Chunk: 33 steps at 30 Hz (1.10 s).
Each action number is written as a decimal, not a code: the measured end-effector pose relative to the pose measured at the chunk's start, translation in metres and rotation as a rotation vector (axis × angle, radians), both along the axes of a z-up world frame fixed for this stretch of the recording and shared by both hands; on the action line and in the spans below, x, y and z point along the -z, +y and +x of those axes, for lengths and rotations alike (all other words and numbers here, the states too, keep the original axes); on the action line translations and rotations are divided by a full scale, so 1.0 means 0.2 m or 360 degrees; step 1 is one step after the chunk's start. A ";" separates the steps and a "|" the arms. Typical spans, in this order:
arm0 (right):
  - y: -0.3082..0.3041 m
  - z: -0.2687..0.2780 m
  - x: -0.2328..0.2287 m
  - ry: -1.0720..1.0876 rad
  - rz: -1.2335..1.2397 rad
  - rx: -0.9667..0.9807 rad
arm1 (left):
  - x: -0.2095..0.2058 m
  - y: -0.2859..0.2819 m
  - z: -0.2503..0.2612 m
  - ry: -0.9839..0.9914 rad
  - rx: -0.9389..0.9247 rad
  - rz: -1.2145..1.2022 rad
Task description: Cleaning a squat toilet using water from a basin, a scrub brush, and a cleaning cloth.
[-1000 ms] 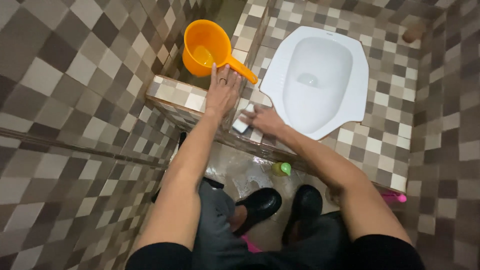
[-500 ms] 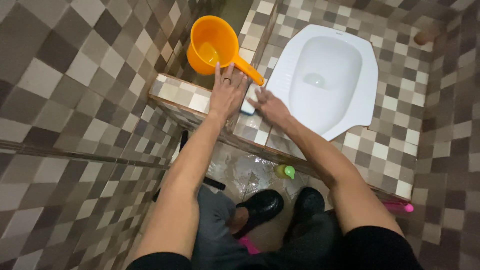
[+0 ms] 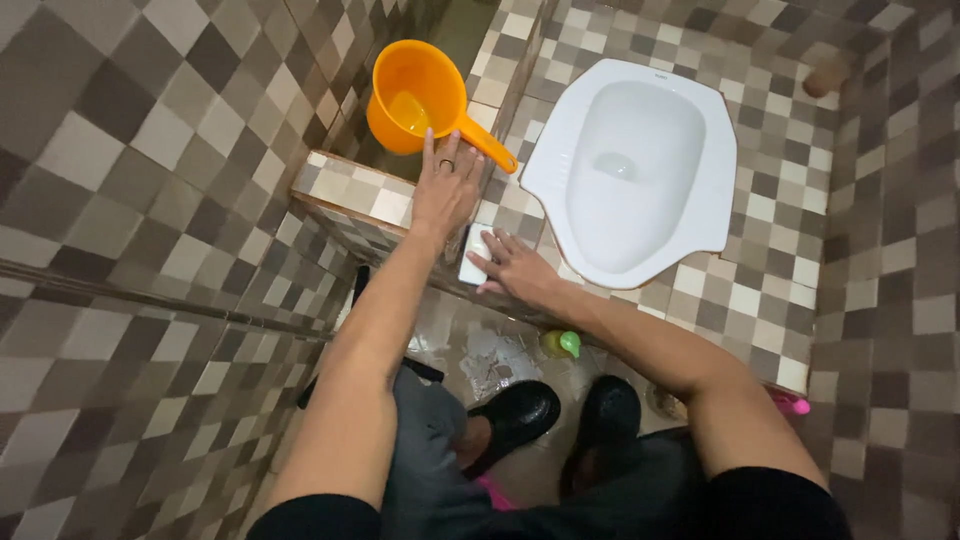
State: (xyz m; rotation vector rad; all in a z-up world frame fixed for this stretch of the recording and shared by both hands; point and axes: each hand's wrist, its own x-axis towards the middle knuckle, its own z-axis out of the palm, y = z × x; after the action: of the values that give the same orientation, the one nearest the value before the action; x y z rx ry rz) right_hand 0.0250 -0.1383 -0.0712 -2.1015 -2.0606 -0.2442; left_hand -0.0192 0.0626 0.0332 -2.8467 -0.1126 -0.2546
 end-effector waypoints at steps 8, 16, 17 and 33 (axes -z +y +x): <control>0.17 0.35 -0.18 0.0204 -0.0359 0.0807 | 0.05 0.01 0.02 -0.0104 0.0021 -0.0132; 0.23 0.46 -0.12 0.0108 -0.0241 0.0818 | -0.05 -0.02 -0.02 -0.0066 -0.0016 -0.0144; 0.21 0.43 -0.15 0.0008 -0.0216 0.0741 | -0.05 -0.01 -0.02 -0.0061 -0.0007 -0.0155; -0.13 0.06 0.07 -0.0180 0.0374 -0.0057 | 0.01 -0.01 0.01 -0.0082 0.0022 0.0085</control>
State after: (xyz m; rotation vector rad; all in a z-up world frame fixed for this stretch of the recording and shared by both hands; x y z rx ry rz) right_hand 0.0369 -0.1636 -0.0849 -1.9498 -2.0148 -0.5825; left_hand -0.0178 0.0610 0.0302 -2.7897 -0.0948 -0.3286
